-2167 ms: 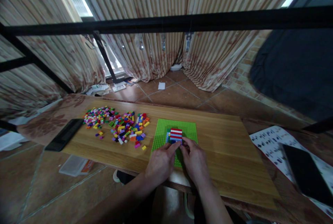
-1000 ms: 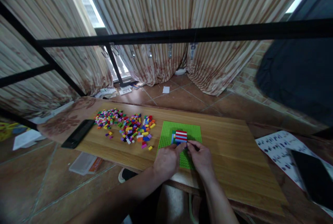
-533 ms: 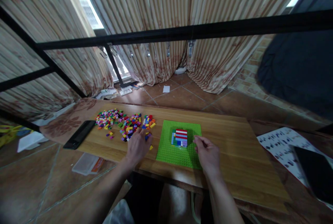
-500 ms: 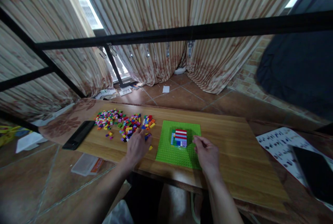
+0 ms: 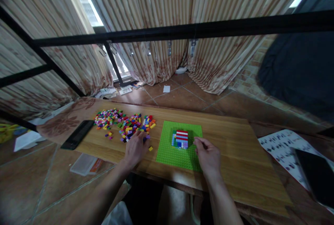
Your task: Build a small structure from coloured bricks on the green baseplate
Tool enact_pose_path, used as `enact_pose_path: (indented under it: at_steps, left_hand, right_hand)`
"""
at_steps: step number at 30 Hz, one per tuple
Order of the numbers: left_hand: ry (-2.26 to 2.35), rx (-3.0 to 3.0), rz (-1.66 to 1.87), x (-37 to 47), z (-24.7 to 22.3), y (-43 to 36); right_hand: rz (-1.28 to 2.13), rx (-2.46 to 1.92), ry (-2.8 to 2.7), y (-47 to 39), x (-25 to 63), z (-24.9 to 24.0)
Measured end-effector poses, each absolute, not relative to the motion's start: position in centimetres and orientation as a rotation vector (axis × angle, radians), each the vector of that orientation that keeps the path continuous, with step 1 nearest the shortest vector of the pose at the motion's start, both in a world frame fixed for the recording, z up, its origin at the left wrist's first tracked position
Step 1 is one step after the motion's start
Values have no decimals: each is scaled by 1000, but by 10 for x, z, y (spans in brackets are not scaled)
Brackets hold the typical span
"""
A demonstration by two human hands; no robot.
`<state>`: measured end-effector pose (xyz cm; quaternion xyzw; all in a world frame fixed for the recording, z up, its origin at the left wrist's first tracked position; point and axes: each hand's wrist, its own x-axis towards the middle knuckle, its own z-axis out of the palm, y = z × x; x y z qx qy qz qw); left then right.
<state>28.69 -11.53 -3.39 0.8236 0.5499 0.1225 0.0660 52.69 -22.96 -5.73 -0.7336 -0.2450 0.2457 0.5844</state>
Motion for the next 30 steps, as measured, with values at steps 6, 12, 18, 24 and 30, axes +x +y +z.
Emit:
enact_pose_path:
  at_steps: [6,12,18,24,30]
  left_hand:
    - [1600,2481,446,277,-37,-120]
    - [1549,2417,533,269,-34,-124]
    - [1625,2326,601,258,-33,-115]
    - [1619,2405,612,269,-31,-95]
    - [1545,2542,490,286,-28,-79]
  right_hand:
    - [575,-1722,-583,-232,525,-56]
    - [586,-1755,-582,-232,529,-62]
    - [574,-1801,-598,-231,529,-63]
    - [598,-1795,-601,-229,528,-62]
    - [595,-1799,-603,-229,526,-58]
